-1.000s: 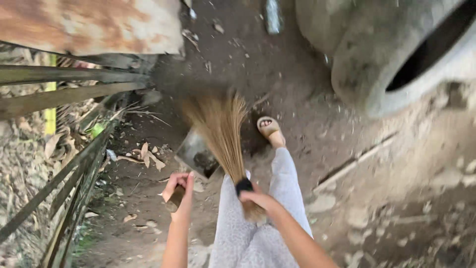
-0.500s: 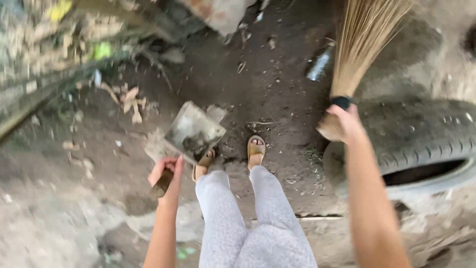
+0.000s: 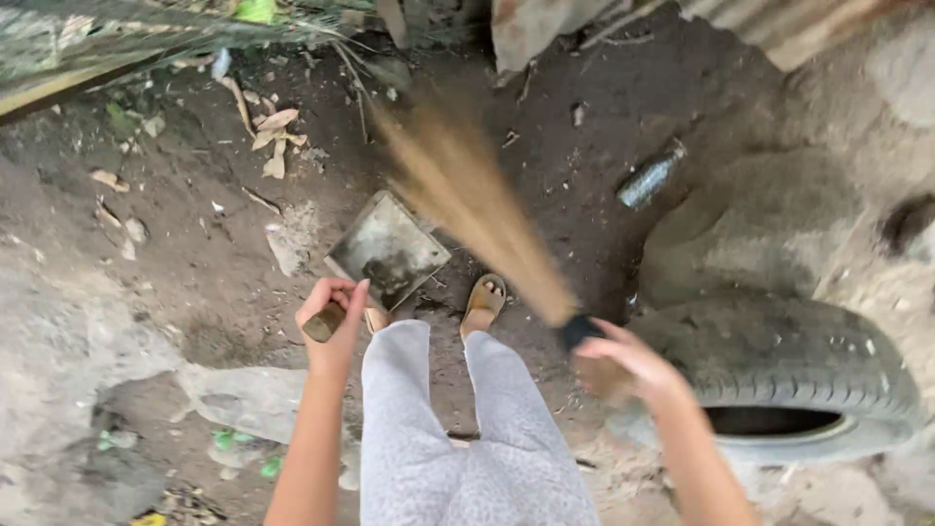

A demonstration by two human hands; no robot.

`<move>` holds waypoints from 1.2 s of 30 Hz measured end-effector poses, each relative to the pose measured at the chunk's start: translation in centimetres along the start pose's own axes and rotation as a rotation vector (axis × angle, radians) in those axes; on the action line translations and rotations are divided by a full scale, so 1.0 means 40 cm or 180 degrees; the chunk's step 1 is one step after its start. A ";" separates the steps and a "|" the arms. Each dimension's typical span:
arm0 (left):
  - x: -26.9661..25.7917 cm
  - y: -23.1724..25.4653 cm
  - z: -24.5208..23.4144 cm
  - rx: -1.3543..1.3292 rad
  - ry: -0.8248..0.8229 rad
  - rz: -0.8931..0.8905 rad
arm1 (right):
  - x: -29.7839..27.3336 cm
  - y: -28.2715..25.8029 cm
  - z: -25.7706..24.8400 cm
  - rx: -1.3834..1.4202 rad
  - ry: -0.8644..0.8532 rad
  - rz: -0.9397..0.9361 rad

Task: The person sweeps dirt and debris from the outdoor ground into a handheld dustpan using a small broom.

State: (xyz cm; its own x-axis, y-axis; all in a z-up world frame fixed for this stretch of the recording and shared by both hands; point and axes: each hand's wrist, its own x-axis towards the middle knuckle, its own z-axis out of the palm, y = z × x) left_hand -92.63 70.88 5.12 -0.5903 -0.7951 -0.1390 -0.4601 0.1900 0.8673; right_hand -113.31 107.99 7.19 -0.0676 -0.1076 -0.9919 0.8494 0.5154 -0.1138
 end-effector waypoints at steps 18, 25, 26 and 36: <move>-0.060 -0.026 0.122 0.0184 0.0160 0.0225 | 0.328 -0.096 0.054 -0.2840 0.0028 -0.1439; -0.057 0.007 0.208 -0.0059 -0.0127 0.0265 | 0.211 -0.193 -0.206 -0.2927 0.0117 -0.1119; -0.056 0.013 0.218 -0.0068 -0.0157 0.0220 | 0.208 -0.222 -0.230 -0.2780 0.0536 -0.0809; -0.049 0.021 0.339 -0.0166 -0.0435 0.0441 | 0.152 -0.050 -0.253 0.1318 0.1391 -0.0725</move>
State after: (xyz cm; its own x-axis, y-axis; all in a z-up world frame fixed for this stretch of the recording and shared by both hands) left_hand -100.84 80.41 -0.34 -0.7318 -0.6772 -0.0770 -0.3353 0.2594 0.9057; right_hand -120.72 114.89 0.82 -0.4030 0.2256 -0.8869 0.9144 0.1403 -0.3798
